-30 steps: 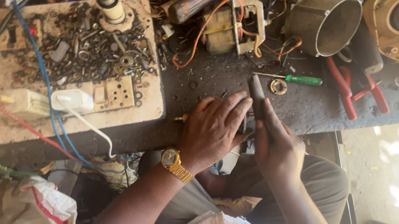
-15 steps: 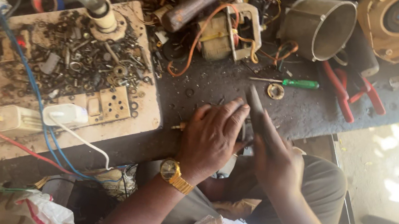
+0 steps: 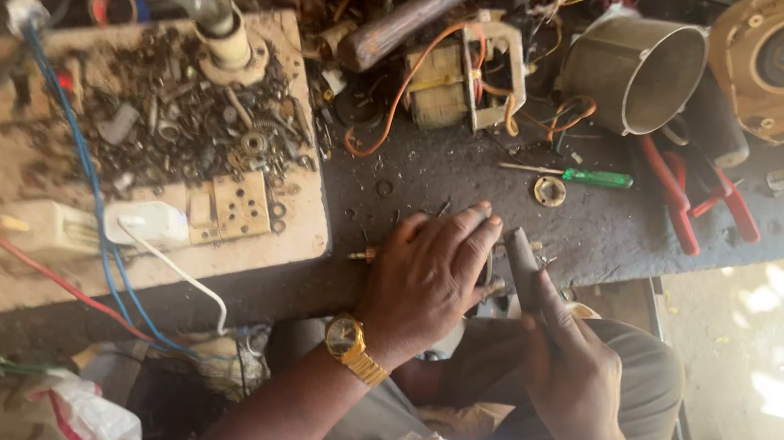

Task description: The person is repairing a small electrical component, likely a motor armature, by repeatedly striking it with a hammer. The person holds the component on a workbench and uses a hammer to tap it, occasionally adjusting its position. The workspace is cluttered with various tools and electrical parts.

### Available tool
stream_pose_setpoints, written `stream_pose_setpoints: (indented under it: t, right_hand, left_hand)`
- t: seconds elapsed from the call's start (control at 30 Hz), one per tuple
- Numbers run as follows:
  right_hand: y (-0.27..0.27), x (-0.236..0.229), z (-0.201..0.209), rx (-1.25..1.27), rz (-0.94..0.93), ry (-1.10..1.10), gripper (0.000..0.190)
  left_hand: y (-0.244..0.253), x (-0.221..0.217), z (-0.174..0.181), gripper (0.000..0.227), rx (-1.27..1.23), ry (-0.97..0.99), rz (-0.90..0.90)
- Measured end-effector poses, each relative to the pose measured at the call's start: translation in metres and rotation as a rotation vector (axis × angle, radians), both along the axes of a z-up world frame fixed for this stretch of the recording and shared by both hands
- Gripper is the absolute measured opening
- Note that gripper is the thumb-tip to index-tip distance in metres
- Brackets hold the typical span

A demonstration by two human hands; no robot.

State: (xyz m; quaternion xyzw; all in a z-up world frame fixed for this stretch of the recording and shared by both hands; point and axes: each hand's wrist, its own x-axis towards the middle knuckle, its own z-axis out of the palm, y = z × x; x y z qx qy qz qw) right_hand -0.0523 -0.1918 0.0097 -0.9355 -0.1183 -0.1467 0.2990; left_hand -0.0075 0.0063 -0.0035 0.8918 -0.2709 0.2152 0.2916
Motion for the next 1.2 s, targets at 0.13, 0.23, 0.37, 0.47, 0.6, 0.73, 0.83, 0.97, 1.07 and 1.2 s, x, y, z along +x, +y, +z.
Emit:
stream_pose_setpoints:
  t: [0.13, 0.23, 0.37, 0.47, 0.6, 0.73, 0.83, 0.97, 1.07, 1.2]
  right_hand:
    - [0.010, 0.022, -0.012, 0.071, -0.018, -0.043, 0.047]
    - [0.016, 0.031, -0.001, -0.077, -0.165, 0.199, 0.053]
    - [0.011, 0.000, 0.007, -0.040, -0.018, -0.009, 0.048]
    - [0.009, 0.000, 0.002, 0.022, 0.074, -0.099, 0.047]
    - [0.023, 0.039, 0.005, 0.001, -0.076, 0.055, 0.049]
    - [0.011, 0.009, -0.003, 0.010, -0.156, 0.175, 0.048]
    - [-0.019, -0.030, -0.016, 0.027, -0.056, -0.019, 0.046]
    - [-0.057, -0.078, -0.007, 0.098, -0.288, 0.046, 0.046]
    - [-0.053, -0.100, -0.002, 0.147, -0.408, 0.058, 0.047]
    - [-0.048, -0.124, -0.003, 0.171, -0.471, 0.109, 0.047]
  left_hand:
    - [-0.002, -0.001, -0.007, 0.068, 0.050, -0.002, 0.023]
    - [-0.002, 0.000, 0.004, 0.067, 0.058, 0.007, 0.054]
    - [-0.001, 0.001, 0.001, 0.067, 0.000, -0.023, 0.027]
    - [-0.001, -0.003, -0.011, 0.060, 0.031, -0.002, 0.017]
    - [-0.003, 0.001, -0.003, 0.055, 0.021, -0.036, 0.052]
    - [-0.002, 0.000, -0.004, 0.054, 0.027, -0.060, 0.089]
    - [-0.003, 0.002, -0.004, 0.070, -0.031, -0.036, 0.044]
    - [-0.002, 0.002, -0.002, 0.073, -0.008, -0.040, 0.050]
    - [0.002, 0.001, 0.003, 0.072, 0.001, -0.068, 0.053]
    - [0.002, 0.003, -0.001, 0.068, -0.058, -0.118, 0.076]
